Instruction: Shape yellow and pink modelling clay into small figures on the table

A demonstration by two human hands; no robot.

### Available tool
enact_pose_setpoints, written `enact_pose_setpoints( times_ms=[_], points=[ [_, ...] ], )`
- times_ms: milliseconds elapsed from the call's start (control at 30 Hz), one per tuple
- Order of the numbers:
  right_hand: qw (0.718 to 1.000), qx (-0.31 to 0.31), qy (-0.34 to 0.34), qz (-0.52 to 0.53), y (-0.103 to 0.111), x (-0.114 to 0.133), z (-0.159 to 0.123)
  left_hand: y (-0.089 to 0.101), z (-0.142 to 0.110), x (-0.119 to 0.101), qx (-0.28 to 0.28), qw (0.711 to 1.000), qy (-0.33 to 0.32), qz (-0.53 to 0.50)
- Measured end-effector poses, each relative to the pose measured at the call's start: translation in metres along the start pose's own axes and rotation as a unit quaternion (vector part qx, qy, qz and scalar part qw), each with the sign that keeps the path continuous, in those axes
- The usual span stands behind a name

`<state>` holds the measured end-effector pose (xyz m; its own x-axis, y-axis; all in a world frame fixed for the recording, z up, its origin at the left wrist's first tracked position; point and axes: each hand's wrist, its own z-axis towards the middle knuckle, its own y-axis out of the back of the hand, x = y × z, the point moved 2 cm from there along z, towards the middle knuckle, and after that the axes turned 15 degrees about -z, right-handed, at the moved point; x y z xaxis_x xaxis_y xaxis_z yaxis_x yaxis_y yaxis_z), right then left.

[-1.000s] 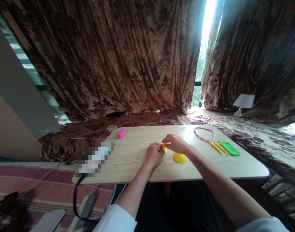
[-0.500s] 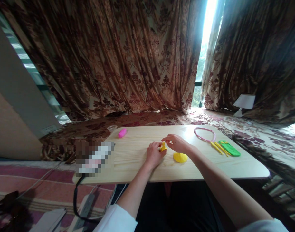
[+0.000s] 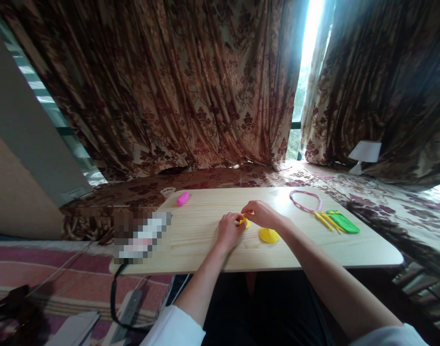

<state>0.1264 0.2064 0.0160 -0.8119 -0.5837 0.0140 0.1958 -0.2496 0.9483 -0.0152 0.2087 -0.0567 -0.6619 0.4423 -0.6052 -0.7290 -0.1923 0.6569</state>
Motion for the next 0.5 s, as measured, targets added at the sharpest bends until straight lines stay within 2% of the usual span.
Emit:
enact_pose_setpoints(
  times_ms=[300,500],
  points=[
    [0.998,0.042,-0.042,-0.034,-0.007,0.000,0.005,0.000,0.000,0.001,-0.004,1.000,0.002,0.004],
    [0.995,0.060,-0.054,-0.050,-0.004,-0.019,-0.010,-0.001,-0.001,-0.002,-0.006,1.000,0.003,0.002]
  ],
)
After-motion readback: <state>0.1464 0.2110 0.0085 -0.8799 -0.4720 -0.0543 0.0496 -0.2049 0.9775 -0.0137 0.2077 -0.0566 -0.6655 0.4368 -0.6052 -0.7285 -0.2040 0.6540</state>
